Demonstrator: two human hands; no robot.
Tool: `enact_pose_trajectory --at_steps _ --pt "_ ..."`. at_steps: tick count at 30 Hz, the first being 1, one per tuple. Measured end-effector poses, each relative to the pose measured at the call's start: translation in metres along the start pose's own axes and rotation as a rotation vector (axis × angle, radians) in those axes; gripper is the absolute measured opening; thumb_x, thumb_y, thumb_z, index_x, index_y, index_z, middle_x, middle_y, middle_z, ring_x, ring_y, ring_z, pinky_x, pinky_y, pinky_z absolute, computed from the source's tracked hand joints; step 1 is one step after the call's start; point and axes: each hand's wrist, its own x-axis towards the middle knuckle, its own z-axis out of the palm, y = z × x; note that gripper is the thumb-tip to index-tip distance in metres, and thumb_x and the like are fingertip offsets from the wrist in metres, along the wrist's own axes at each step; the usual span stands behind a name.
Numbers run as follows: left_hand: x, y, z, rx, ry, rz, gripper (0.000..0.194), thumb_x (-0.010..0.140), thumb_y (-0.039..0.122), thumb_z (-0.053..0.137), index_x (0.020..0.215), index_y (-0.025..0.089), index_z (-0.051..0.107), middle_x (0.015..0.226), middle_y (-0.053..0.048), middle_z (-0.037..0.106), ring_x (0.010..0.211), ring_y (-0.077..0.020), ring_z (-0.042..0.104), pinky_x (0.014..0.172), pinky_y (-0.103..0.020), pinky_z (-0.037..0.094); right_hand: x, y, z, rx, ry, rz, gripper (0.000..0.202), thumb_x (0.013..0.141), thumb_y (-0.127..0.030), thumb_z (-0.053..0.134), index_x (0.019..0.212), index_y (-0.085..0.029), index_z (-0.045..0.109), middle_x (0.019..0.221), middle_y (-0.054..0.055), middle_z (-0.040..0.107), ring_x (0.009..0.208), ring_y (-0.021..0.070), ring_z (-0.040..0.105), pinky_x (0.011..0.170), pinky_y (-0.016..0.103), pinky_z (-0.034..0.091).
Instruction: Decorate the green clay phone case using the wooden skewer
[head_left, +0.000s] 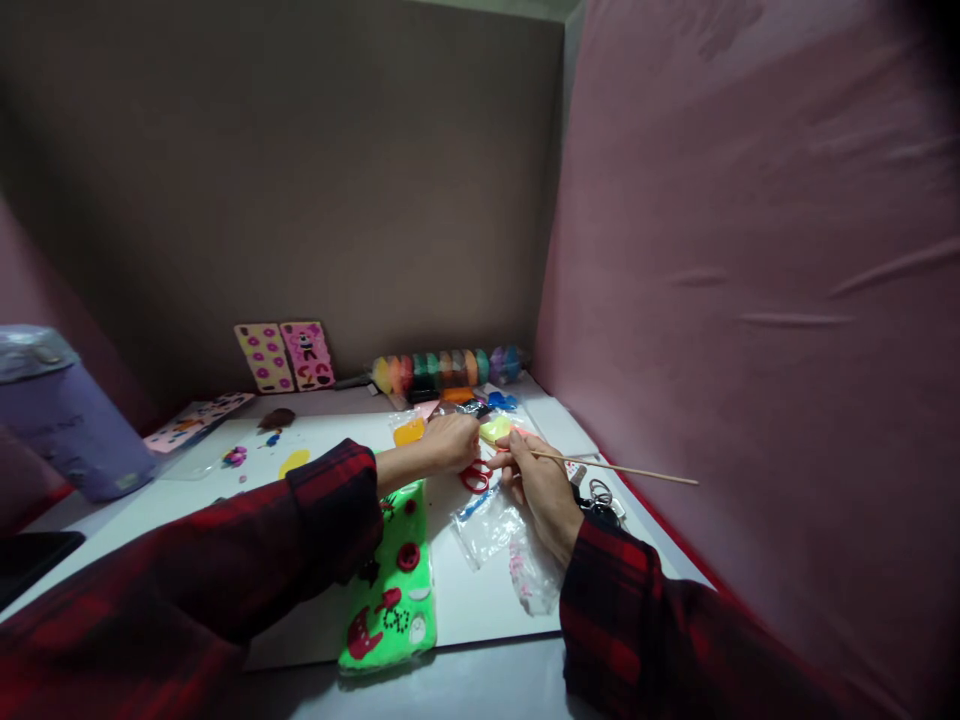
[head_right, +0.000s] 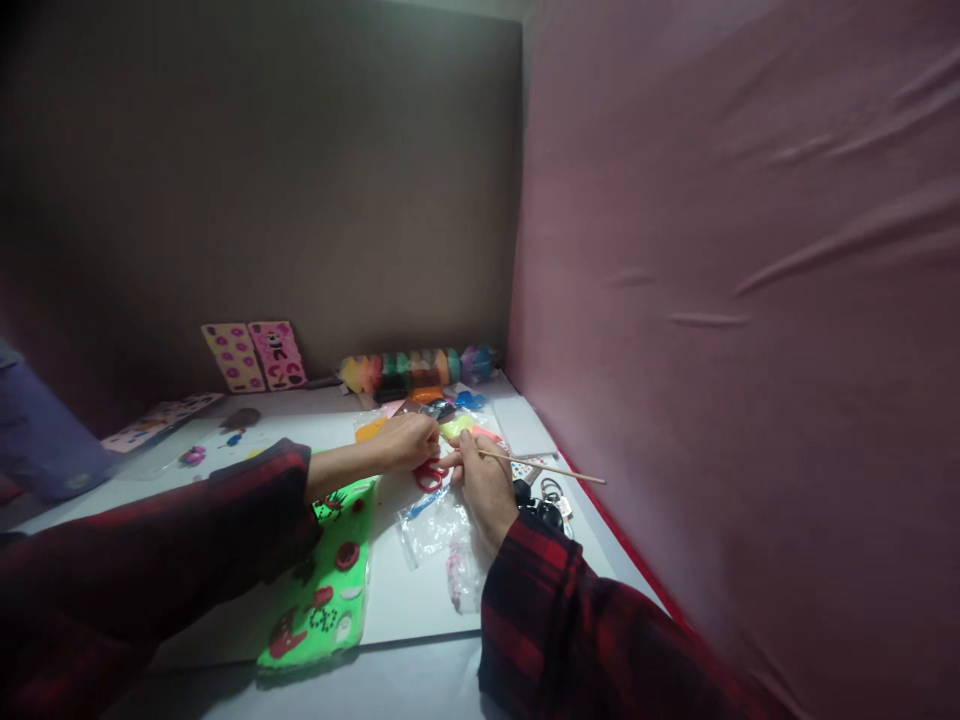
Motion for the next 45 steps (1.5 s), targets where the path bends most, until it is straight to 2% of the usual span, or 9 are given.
enact_pose_trajectory --at_steps 5,9,13,17,27,35,45 --pt "-0.009 -0.014 -0.026 -0.019 -0.017 0.066 0.019 0.075 0.023 0.049 0.074 0.015 0.067 0.075 -0.009 0.067 0.069 -0.0189 0.058 0.056 -0.025 0.036 0.001 0.001 -0.001 -0.007 0.012 -0.010 0.040 0.071 -0.053 0.063 0.078 -0.014 0.061 0.057 0.003 0.065 0.034 0.0043 0.037 0.031 0.015 0.020" --pt "-0.026 -0.027 -0.041 -0.076 -0.109 0.167 0.017 0.073 0.022 0.053 0.072 0.015 0.068 0.065 -0.003 0.063 0.061 -0.0142 0.054 0.052 -0.023 0.031 -0.001 0.000 -0.001 -0.009 0.018 0.002 0.038 0.071 -0.051 0.064 0.079 -0.014 0.061 0.058 0.003 0.066 0.035 0.0044 0.039 0.032 0.015 0.022" --pt "-0.044 -0.032 -0.036 -0.143 -0.216 0.205 0.012 0.069 0.022 0.061 0.071 0.015 0.070 0.064 0.000 0.064 0.061 -0.0120 0.054 0.052 -0.020 0.033 -0.003 -0.002 0.000 -0.003 0.004 0.017 0.035 0.073 -0.049 0.064 0.079 -0.014 0.060 0.059 0.003 0.065 0.037 0.0042 0.040 0.033 0.014 0.024" --pt "-0.054 -0.035 -0.032 -0.162 -0.267 0.187 0.012 0.067 0.019 0.063 0.074 0.015 0.072 0.065 -0.002 0.066 0.060 -0.0126 0.055 0.051 -0.020 0.034 -0.004 -0.002 0.000 -0.006 -0.006 0.021 0.034 0.074 -0.047 0.065 0.078 -0.014 0.060 0.058 0.002 0.064 0.039 0.0041 0.040 0.034 0.014 0.026" --pt "-0.057 -0.031 -0.035 -0.127 -0.355 0.160 0.015 0.063 0.020 0.062 0.072 0.014 0.073 0.064 -0.003 0.067 0.057 -0.0127 0.055 0.049 -0.021 0.034 -0.004 0.000 -0.001 -0.002 -0.007 0.028 0.033 0.073 -0.048 0.065 0.078 -0.015 0.061 0.054 -0.001 0.059 0.039 0.0050 0.040 0.036 0.015 0.027" --pt "-0.057 -0.030 -0.033 -0.112 -0.361 0.158 0.016 0.062 0.020 0.061 0.072 0.014 0.072 0.063 -0.002 0.066 0.057 -0.0124 0.053 0.050 -0.021 0.034 -0.005 0.000 0.000 -0.021 -0.007 0.018 0.033 0.073 -0.048 0.065 0.078 -0.015 0.061 0.056 0.000 0.062 0.040 0.0050 0.040 0.036 0.015 0.026" --pt "-0.051 -0.032 -0.019 -0.165 -0.351 0.111 0.006 0.056 0.012 0.066 0.060 0.015 0.067 0.052 0.001 0.058 0.053 -0.0122 0.048 0.048 -0.022 0.030 -0.006 -0.003 0.000 -0.047 -0.015 0.011 0.034 0.074 -0.048 0.064 0.077 -0.014 0.062 0.050 -0.002 0.055 0.039 0.0053 0.039 0.035 0.016 0.025"
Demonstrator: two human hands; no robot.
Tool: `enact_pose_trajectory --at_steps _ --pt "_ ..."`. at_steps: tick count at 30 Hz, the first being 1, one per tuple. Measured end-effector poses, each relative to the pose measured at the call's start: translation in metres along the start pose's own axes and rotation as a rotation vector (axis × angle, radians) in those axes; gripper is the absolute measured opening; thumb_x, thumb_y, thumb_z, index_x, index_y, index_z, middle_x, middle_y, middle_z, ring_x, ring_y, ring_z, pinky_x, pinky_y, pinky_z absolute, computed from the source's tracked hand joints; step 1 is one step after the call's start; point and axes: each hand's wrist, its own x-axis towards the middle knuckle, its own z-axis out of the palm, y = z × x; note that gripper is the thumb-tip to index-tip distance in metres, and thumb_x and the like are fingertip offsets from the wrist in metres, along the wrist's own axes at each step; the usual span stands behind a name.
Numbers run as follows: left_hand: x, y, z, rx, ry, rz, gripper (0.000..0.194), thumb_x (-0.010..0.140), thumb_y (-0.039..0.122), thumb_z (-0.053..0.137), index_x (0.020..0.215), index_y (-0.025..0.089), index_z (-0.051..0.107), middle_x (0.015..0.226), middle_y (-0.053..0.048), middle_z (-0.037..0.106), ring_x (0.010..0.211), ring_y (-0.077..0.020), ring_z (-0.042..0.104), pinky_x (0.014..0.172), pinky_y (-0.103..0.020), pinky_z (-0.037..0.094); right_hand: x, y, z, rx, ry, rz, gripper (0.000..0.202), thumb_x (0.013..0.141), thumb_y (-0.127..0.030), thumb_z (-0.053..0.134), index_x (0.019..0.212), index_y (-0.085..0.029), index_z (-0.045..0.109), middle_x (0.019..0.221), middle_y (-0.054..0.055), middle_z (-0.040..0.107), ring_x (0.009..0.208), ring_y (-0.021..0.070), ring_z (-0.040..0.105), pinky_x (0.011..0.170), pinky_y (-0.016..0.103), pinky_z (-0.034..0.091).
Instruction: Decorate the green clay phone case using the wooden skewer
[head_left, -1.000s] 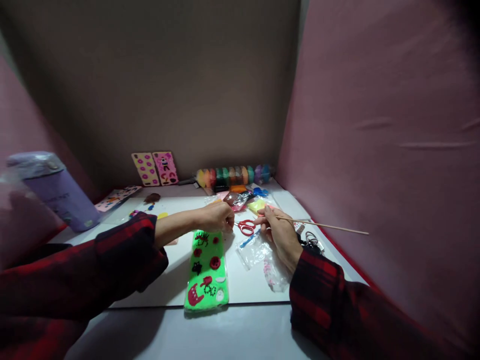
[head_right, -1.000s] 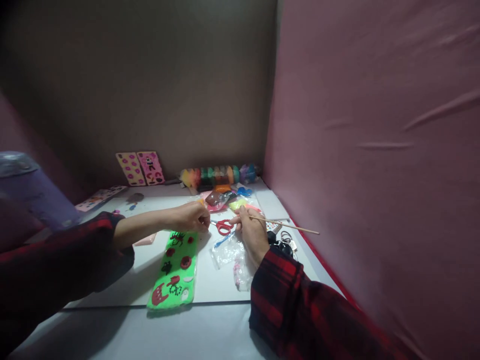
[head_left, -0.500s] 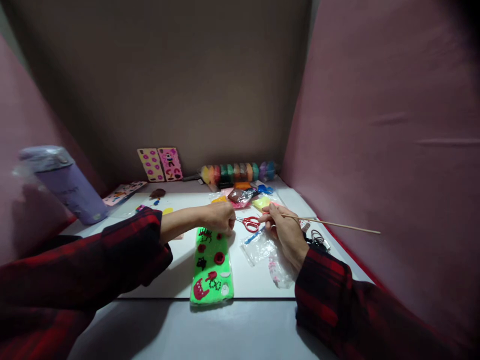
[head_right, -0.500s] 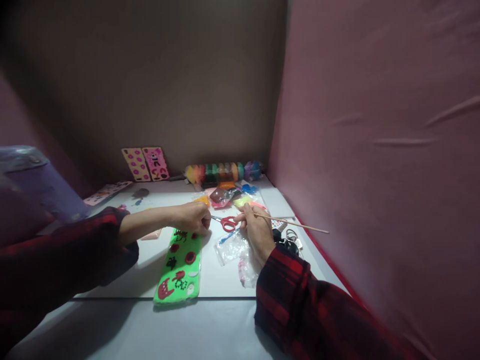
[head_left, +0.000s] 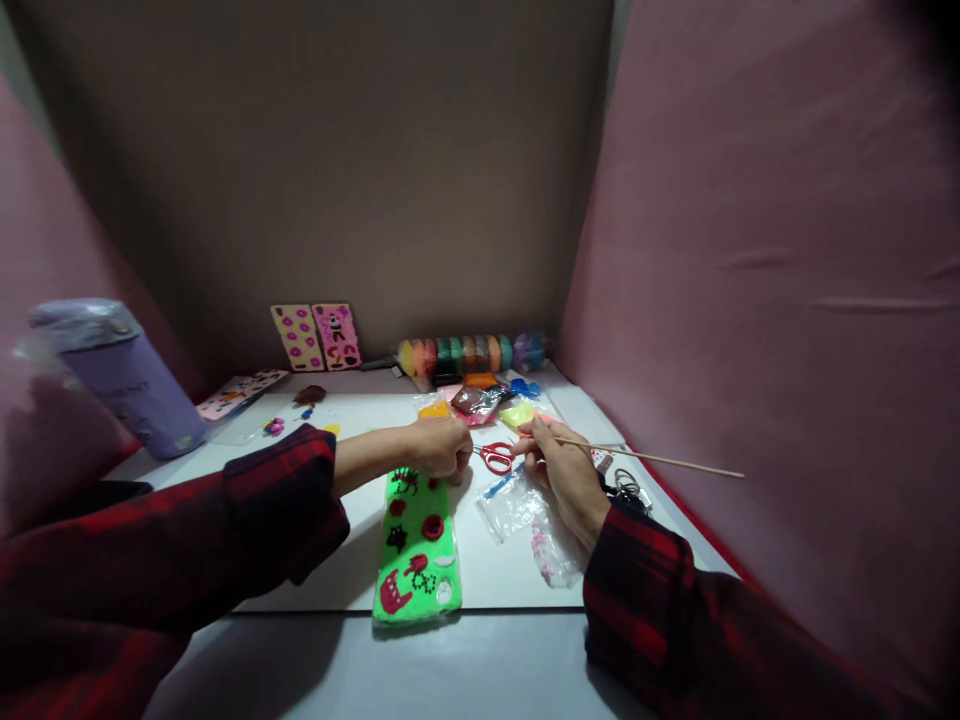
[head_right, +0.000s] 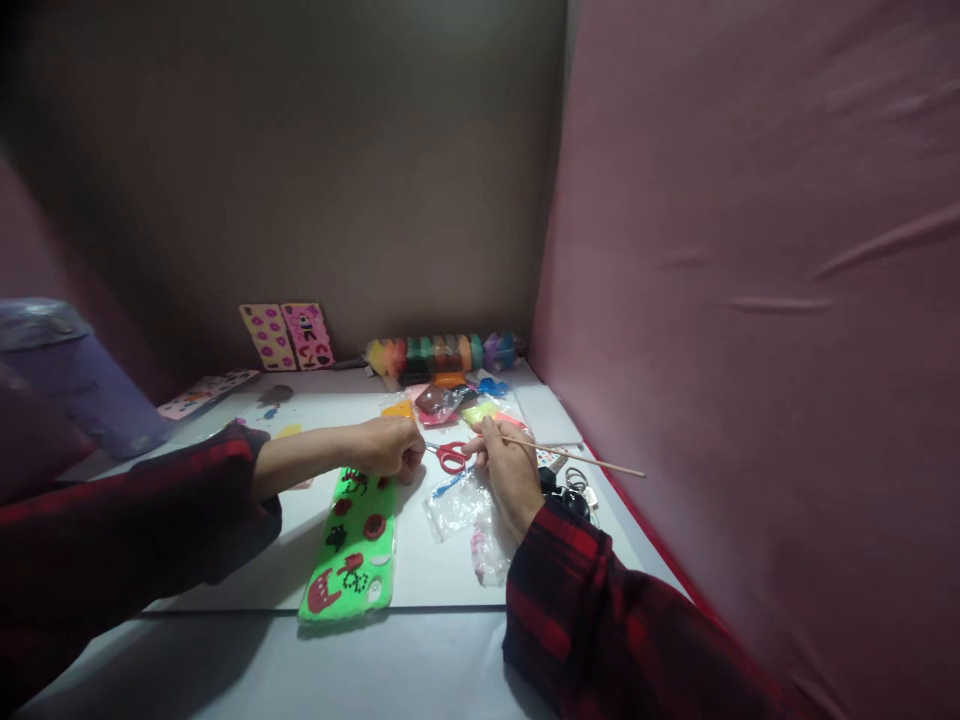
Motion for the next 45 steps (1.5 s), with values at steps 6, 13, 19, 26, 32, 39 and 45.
enact_pose_trajectory --at_steps 6,13,19,26,32,39,45 --pt "0.001 -0.007 -0.018 -0.160 0.061 0.050 0.006 0.057 0.013 0.065 0.055 0.014 0.060 0.052 0.003 0.052 0.052 -0.0092 0.043 0.048 -0.021 0.028 0.001 0.002 -0.001 0.004 -0.005 -0.008 0.037 0.072 -0.050 0.065 0.077 -0.014 0.061 0.055 0.001 0.060 0.039 0.0051 0.038 0.034 0.016 0.024" --pt "-0.036 -0.030 -0.026 -0.562 0.173 0.071 0.012 0.073 0.026 0.054 0.069 0.016 0.050 0.063 0.001 0.052 0.051 -0.0083 0.041 0.048 -0.021 0.032 -0.001 0.003 -0.002 0.006 -0.007 -0.003 0.039 0.069 -0.051 0.067 0.080 -0.014 0.062 0.060 0.004 0.065 0.041 0.0056 0.040 0.035 0.015 0.026" --pt "-0.053 -0.028 0.002 -0.613 0.259 -0.036 0.007 0.065 0.021 0.056 0.066 0.015 0.052 0.055 0.003 0.051 0.046 -0.0078 0.042 0.045 -0.020 0.033 -0.002 0.003 0.000 -0.008 -0.007 0.000 0.039 0.068 -0.052 0.069 0.079 -0.014 0.063 0.060 0.003 0.065 0.040 0.0050 0.039 0.034 0.015 0.026" --pt "-0.021 -0.021 0.011 -0.389 0.329 0.007 0.008 0.058 0.010 0.059 0.061 0.012 0.066 0.061 -0.002 0.064 0.061 -0.0140 0.056 0.055 -0.022 0.039 -0.002 0.002 -0.001 -0.039 -0.015 -0.018 0.042 0.067 -0.054 0.069 0.079 -0.013 0.063 0.059 0.004 0.066 0.038 0.0047 0.039 0.033 0.015 0.024" --pt "0.002 -0.024 0.018 -0.234 0.264 0.080 0.018 0.058 0.005 0.055 0.065 0.013 0.071 0.065 -0.004 0.068 0.067 -0.0167 0.060 0.061 -0.023 0.042 -0.002 0.002 0.000 -0.044 -0.015 -0.023 0.041 0.068 -0.053 0.069 0.079 -0.014 0.063 0.059 0.003 0.066 0.040 0.0052 0.040 0.035 0.016 0.026" --pt "-0.001 -0.008 0.024 -0.147 0.256 0.073 0.011 0.062 0.009 0.056 0.064 0.014 0.065 0.067 -0.005 0.064 0.068 -0.0178 0.057 0.060 -0.024 0.039 -0.002 0.002 -0.001 -0.050 -0.035 -0.027 0.040 0.069 -0.053 0.067 0.080 -0.014 0.064 0.059 0.003 0.065 0.043 0.0070 0.042 0.037 0.017 0.030" --pt "-0.013 -0.004 0.006 -0.200 0.319 0.058 0.016 0.058 0.001 0.048 0.062 0.015 0.055 0.063 -0.001 0.054 0.063 -0.0140 0.048 0.057 -0.024 0.035 -0.003 0.001 0.000 -0.060 -0.036 -0.025 0.039 0.071 -0.052 0.065 0.081 -0.014 0.063 0.060 0.004 0.065 0.042 0.0063 0.041 0.037 0.017 0.028"
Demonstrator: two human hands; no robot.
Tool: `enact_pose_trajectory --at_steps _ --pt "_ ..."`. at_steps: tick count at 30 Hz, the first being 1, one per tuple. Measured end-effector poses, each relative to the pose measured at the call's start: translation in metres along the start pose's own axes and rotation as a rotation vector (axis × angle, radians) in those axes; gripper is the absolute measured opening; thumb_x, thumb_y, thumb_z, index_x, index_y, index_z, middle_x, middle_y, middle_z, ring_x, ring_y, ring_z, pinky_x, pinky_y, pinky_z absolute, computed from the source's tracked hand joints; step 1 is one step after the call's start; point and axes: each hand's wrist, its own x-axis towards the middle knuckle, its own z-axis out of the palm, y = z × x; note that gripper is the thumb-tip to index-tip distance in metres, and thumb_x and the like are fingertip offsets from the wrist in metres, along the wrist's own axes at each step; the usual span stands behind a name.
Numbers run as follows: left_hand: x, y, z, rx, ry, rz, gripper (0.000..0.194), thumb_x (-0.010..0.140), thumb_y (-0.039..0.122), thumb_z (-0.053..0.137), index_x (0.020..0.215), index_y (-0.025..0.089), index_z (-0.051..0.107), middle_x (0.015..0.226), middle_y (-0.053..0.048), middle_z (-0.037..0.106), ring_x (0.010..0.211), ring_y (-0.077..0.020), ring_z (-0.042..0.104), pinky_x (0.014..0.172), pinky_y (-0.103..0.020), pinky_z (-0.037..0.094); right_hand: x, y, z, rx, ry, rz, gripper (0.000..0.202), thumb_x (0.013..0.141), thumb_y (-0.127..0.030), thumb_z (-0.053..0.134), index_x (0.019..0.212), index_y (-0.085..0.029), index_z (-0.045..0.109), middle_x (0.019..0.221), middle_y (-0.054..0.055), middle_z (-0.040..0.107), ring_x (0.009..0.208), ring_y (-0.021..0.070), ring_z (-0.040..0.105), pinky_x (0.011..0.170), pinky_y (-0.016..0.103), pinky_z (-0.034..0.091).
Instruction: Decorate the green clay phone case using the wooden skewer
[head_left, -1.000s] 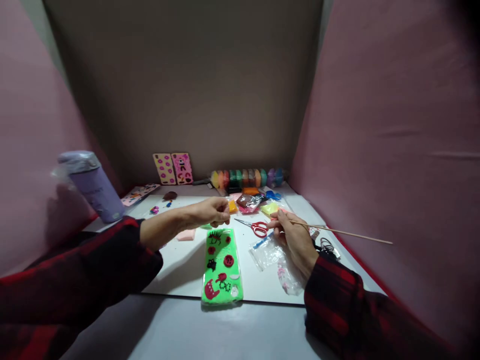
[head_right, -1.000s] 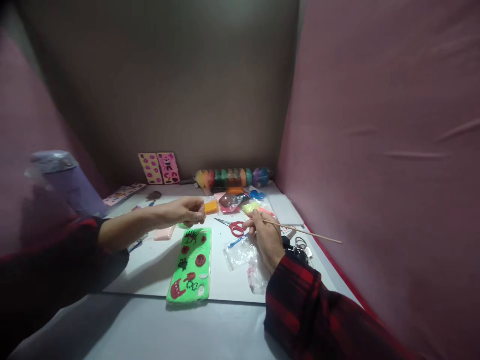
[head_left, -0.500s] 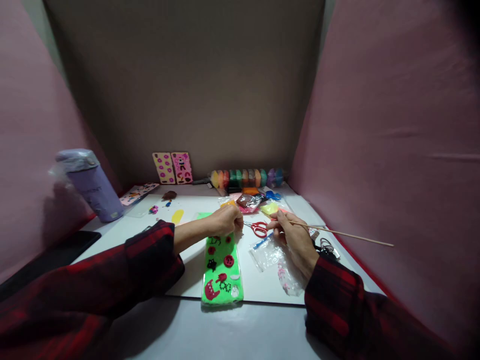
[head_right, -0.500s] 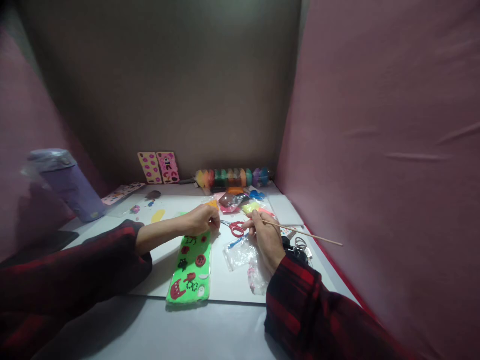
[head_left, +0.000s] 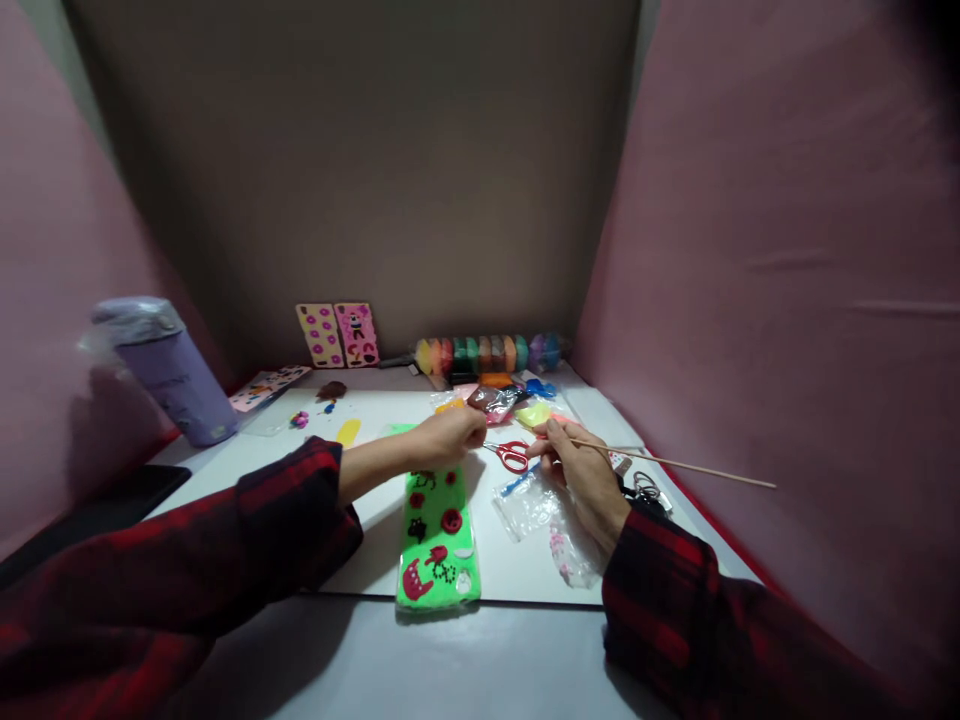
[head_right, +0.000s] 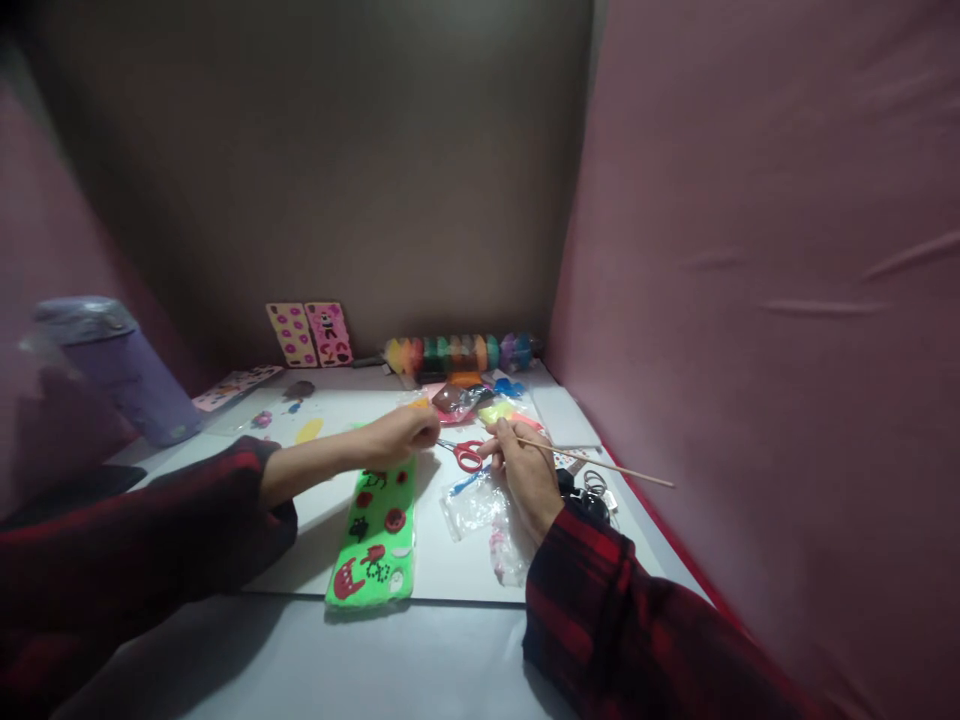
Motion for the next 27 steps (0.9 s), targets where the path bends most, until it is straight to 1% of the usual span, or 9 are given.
enact_pose_trajectory --at_steps 3,6,10,13,16,19,21,23,27 --pt "-0.006 -0.006 -0.029 -0.079 0.119 -0.056 0.014 0.064 0.002 0.046 0.065 0.015 0.051 0.064 0.001 0.052 0.063 -0.0120 0.046 0.057 -0.022 0.035 0.000 0.001 0.000 -0.001 0.000 -0.001 0.038 0.071 -0.051 0.066 0.079 -0.014 0.063 0.061 0.003 0.065 0.043 0.0063 0.041 0.037 0.017 0.027" --pt "-0.022 -0.022 -0.071 -0.141 0.274 -0.153 0.007 0.068 0.009 0.048 0.067 0.015 0.049 0.065 0.001 0.052 0.062 -0.0110 0.047 0.056 -0.021 0.035 -0.001 0.001 -0.001 -0.001 0.000 -0.001 0.037 0.070 -0.050 0.068 0.078 -0.014 0.063 0.061 0.004 0.065 0.044 0.0070 0.042 0.037 0.018 0.028" --pt "-0.062 -0.056 -0.131 -0.184 0.505 -0.316 0.008 0.067 0.016 0.054 0.069 0.016 0.046 0.061 0.001 0.051 0.053 -0.0092 0.044 0.049 -0.021 0.033 -0.004 0.001 -0.001 0.003 -0.010 -0.001 0.036 0.071 -0.050 0.068 0.080 -0.015 0.065 0.061 0.004 0.064 0.043 0.0076 0.042 0.037 0.018 0.029" --pt "-0.094 -0.089 -0.156 -0.196 0.601 -0.440 0.011 0.062 0.016 0.057 0.069 0.016 0.049 0.055 0.003 0.048 0.049 -0.0086 0.041 0.048 -0.021 0.033 -0.005 0.000 0.000 -0.013 -0.012 -0.001 0.035 0.071 -0.049 0.068 0.080 -0.015 0.066 0.060 0.004 0.063 0.045 0.0079 0.042 0.037 0.018 0.029" --pt "-0.118 -0.121 -0.153 -0.181 0.606 -0.563 0.016 0.059 0.016 0.058 0.074 0.015 0.058 0.058 0.002 0.053 0.050 -0.0098 0.044 0.048 -0.022 0.034 -0.006 0.000 0.000 -0.048 -0.003 0.001 0.036 0.070 -0.050 0.068 0.082 -0.015 0.067 0.062 0.005 0.064 0.045 0.0088 0.043 0.037 0.019 0.029" --pt "-0.129 -0.144 -0.132 -0.120 0.602 -0.630 0.010 0.059 0.017 0.057 0.067 0.014 0.061 0.054 0.001 0.053 0.049 -0.0105 0.043 0.046 -0.023 0.029 -0.005 0.001 0.000 -0.068 0.003 -0.007 0.037 0.070 -0.051 0.068 0.082 -0.015 0.067 0.062 0.005 0.064 0.045 0.0091 0.044 0.036 0.019 0.028" --pt "-0.129 -0.154 -0.117 -0.067 0.597 -0.662 0.005 0.058 0.017 0.057 0.059 0.014 0.060 0.048 0.003 0.049 0.047 -0.0101 0.040 0.046 -0.023 0.025 -0.005 0.001 -0.001 -0.071 0.003 -0.007 0.037 0.071 -0.051 0.067 0.082 -0.015 0.066 0.061 0.005 0.064 0.045 0.0088 0.043 0.037 0.018 0.029" --pt "-0.127 -0.160 -0.106 -0.018 0.588 -0.679 0.008 0.058 0.019 0.059 0.052 0.015 0.058 0.044 0.003 0.047 0.047 -0.0105 0.039 0.046 -0.023 0.024 -0.004 0.002 -0.001 -0.070 0.001 0.004 0.037 0.071 -0.050 0.067 0.083 -0.015 0.066 0.062 0.005 0.064 0.046 0.0086 0.043 0.037 0.018 0.029" --pt "-0.122 -0.170 -0.095 0.055 0.564 -0.683 0.015 0.059 0.026 0.064 0.049 0.016 0.059 0.047 0.001 0.052 0.052 -0.0127 0.044 0.048 -0.024 0.025 -0.004 0.002 -0.001 -0.050 -0.004 0.017 0.038 0.071 -0.051 0.068 0.084 -0.016 0.066 0.064 0.005 0.065 0.046 0.0089 0.044 0.037 0.018 0.031"
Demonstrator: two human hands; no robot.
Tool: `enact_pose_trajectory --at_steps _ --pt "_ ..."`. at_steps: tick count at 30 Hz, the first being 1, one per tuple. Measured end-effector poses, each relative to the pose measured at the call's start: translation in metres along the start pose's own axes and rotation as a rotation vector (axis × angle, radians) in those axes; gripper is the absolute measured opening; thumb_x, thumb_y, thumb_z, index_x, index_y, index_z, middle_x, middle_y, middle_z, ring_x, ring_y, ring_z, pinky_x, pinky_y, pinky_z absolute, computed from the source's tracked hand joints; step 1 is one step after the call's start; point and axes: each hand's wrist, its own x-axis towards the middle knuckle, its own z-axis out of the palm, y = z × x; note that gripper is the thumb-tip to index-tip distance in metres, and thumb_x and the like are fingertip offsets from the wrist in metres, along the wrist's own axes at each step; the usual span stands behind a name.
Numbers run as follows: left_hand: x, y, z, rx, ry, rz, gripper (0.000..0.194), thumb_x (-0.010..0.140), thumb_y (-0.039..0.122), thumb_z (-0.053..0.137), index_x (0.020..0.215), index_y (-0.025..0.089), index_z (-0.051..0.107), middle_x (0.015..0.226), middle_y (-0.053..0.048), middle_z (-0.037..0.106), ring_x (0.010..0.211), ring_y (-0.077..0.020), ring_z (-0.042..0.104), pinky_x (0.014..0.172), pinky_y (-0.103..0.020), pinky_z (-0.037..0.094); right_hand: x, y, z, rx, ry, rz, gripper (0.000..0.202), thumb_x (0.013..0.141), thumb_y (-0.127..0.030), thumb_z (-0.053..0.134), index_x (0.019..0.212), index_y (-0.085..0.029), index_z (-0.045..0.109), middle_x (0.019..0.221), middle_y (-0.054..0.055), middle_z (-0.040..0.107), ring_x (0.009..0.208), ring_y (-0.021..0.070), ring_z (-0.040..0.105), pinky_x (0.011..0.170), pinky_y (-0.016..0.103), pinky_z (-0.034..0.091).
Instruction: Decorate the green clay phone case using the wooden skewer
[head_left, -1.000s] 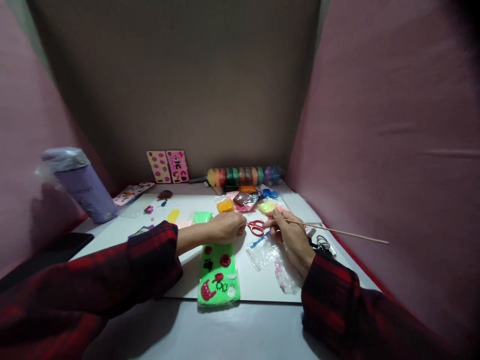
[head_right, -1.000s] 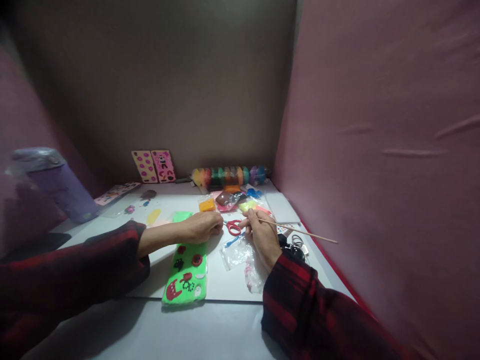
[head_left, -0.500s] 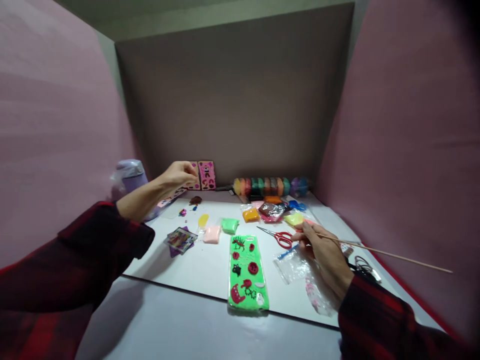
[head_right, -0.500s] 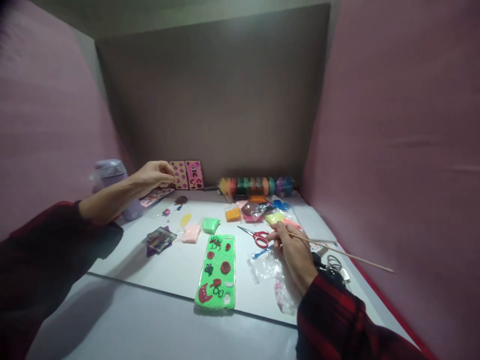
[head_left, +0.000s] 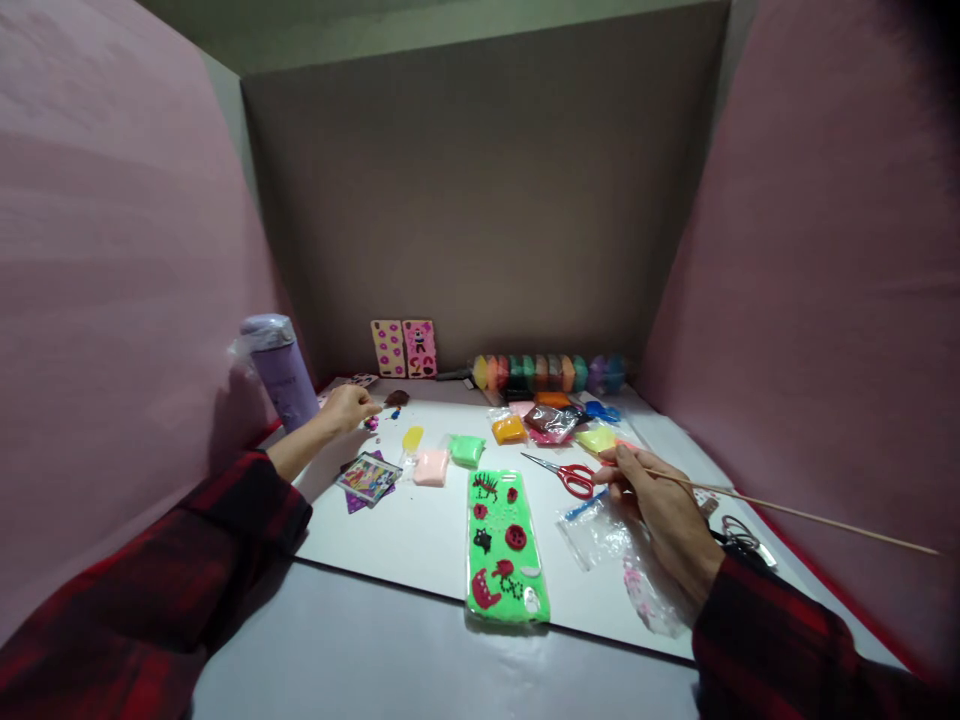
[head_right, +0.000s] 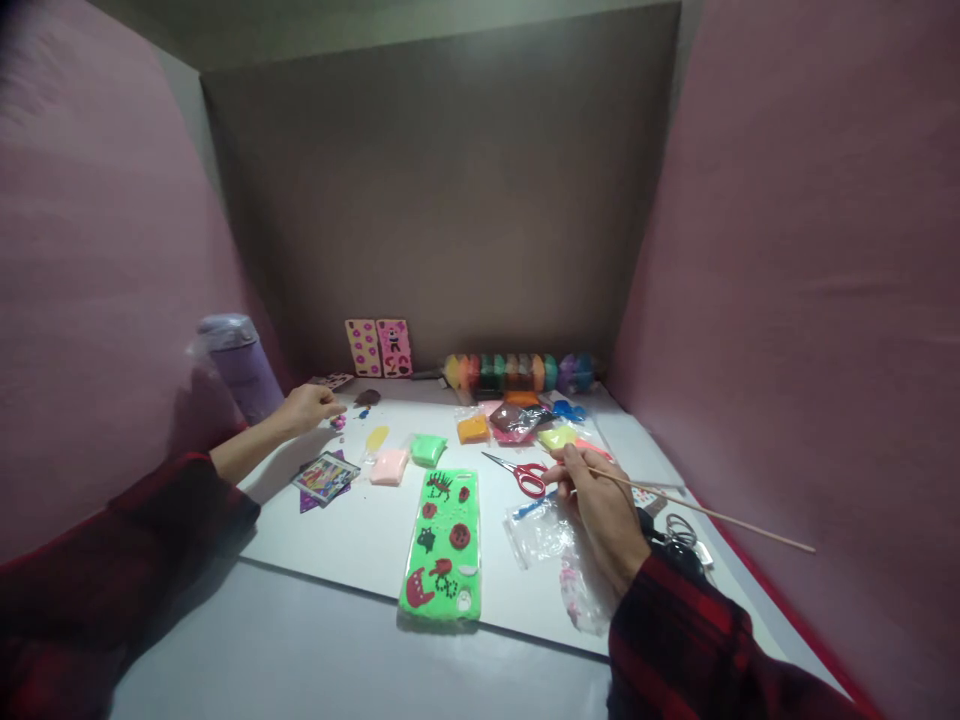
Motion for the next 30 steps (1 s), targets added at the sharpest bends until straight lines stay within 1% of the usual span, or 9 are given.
enact_pose_trajectory --at_steps 4,8,11,15,19,22,25,27,30 --pt "0.005 -0.001 0.008 0.038 -0.019 0.029 0.013 0.062 0.026 0.063 0.052 0.017 0.062 0.049 0.000 0.057 0.054 -0.0141 0.047 0.049 -0.024 0.027 0.000 0.001 0.000 -0.004 0.002 -0.010 0.039 0.071 -0.051 0.068 0.086 -0.016 0.066 0.065 0.005 0.065 0.046 0.0086 0.043 0.037 0.018 0.029" --pt "0.007 0.001 0.012 0.071 -0.044 0.063 0.016 0.061 0.020 0.061 0.045 0.017 0.058 0.043 0.001 0.052 0.050 -0.0137 0.045 0.050 -0.025 0.026 0.001 0.002 -0.001 -0.017 -0.009 -0.004 0.038 0.072 -0.052 0.066 0.086 -0.016 0.066 0.064 0.005 0.064 0.048 0.0089 0.043 0.038 0.018 0.029" --pt "0.005 0.003 0.010 0.090 -0.027 0.076 0.013 0.060 0.019 0.061 0.048 0.018 0.058 0.047 0.001 0.054 0.052 -0.0143 0.047 0.052 -0.025 0.027 0.001 0.003 -0.001 -0.022 -0.015 0.000 0.037 0.074 -0.051 0.065 0.086 -0.016 0.067 0.064 0.005 0.064 0.048 0.0090 0.042 0.038 0.017 0.029" --pt "-0.002 0.013 0.002 0.114 0.035 0.074 0.013 0.066 0.026 0.059 0.056 0.018 0.058 0.058 -0.002 0.058 0.060 -0.0165 0.051 0.053 -0.025 0.028 0.000 0.001 0.000 -0.011 -0.039 -0.006 0.036 0.075 -0.051 0.065 0.083 -0.015 0.066 0.061 0.005 0.064 0.048 0.0088 0.043 0.038 0.018 0.030" --pt "-0.020 0.042 0.002 0.079 0.007 0.140 0.013 0.071 0.020 0.050 0.071 0.016 0.063 0.070 -0.003 0.062 0.066 -0.0164 0.053 0.057 -0.024 0.032 -0.003 -0.005 0.001 0.103 -0.117 0.008 0.037 0.075 -0.052 0.064 0.078 -0.015 0.063 0.057 0.004 0.064 0.043 0.0076 0.041 0.036 0.017 0.027" --pt "-0.042 0.073 0.011 0.019 -0.064 0.215 0.019 0.075 0.024 0.048 0.075 0.015 0.064 0.073 -0.004 0.063 0.067 -0.0158 0.053 0.059 -0.024 0.034 -0.004 -0.008 0.001 0.143 -0.185 0.030 0.039 0.074 -0.053 0.064 0.074 -0.014 0.062 0.055 0.004 0.064 0.040 0.0071 0.039 0.035 0.017 0.025" --pt "-0.067 0.103 0.024 -0.040 -0.173 0.282 0.025 0.077 0.033 0.049 0.069 0.014 0.063 0.063 -0.002 0.059 0.061 -0.0140 0.049 0.055 -0.023 0.033 -0.003 -0.010 0.001 0.149 -0.221 0.049 0.037 0.074 -0.051 0.065 0.070 -0.014 0.061 0.052 0.002 0.062 0.040 0.0063 0.039 0.035 0.017 0.025" --pt "-0.082 0.122 0.031 -0.123 -0.290 0.321 0.022 0.075 0.032 0.052 0.068 0.014 0.063 0.059 0.000 0.056 0.057 -0.0124 0.047 0.054 -0.023 0.033 -0.003 -0.010 0.001 0.158 -0.262 0.068 0.035 0.073 -0.048 0.067 0.070 -0.015 0.060 0.053 0.002 0.062 0.040 0.0055 0.039 0.036 0.017 0.024" --pt "-0.100 0.149 0.040 -0.241 -0.397 0.375 0.017 0.074 0.027 0.053 0.069 0.013 0.062 0.058 0.002 0.053 0.055 -0.0113 0.045 0.053 -0.022 0.033 -0.003 -0.010 0.000 0.173 -0.345 0.099 0.033 0.071 -0.046 0.069 0.068 -0.015 0.059 0.054 0.002 0.063 0.040 0.0050 0.039 0.037 0.017 0.023"
